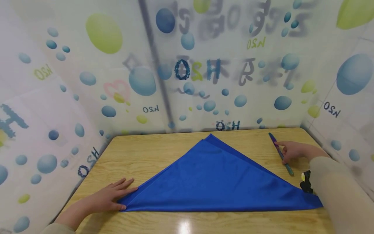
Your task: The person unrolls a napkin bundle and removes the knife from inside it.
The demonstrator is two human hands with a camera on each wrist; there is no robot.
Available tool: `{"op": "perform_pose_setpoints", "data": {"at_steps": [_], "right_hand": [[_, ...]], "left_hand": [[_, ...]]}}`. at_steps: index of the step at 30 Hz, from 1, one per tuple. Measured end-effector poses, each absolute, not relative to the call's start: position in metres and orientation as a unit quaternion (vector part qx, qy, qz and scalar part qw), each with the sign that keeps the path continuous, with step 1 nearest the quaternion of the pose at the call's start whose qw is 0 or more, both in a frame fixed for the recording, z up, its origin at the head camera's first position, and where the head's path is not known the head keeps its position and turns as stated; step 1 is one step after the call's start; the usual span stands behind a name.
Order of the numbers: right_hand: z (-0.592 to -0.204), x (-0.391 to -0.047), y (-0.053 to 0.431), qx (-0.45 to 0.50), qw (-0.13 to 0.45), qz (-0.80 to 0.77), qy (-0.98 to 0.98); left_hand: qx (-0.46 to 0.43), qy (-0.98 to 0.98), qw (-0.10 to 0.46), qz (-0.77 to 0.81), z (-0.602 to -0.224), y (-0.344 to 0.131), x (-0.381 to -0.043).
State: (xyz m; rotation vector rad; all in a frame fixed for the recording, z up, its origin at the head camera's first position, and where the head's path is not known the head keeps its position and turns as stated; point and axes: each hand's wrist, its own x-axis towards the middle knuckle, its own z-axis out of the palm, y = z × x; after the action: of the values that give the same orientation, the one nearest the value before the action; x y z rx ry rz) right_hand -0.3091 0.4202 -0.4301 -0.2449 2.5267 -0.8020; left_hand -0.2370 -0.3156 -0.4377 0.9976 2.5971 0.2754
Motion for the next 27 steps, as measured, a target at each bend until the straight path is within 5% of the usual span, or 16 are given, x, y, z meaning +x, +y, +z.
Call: {"op": "perform_pose_setpoints", "data": {"at_steps": [27], "right_hand": [[-0.424, -0.298, 0.425, -0.095, 0.211, -0.232, 0.945]], "left_hand": [[0.349, 0.916, 0.172, 0.094, -0.434, -0.312, -0.234]]}}
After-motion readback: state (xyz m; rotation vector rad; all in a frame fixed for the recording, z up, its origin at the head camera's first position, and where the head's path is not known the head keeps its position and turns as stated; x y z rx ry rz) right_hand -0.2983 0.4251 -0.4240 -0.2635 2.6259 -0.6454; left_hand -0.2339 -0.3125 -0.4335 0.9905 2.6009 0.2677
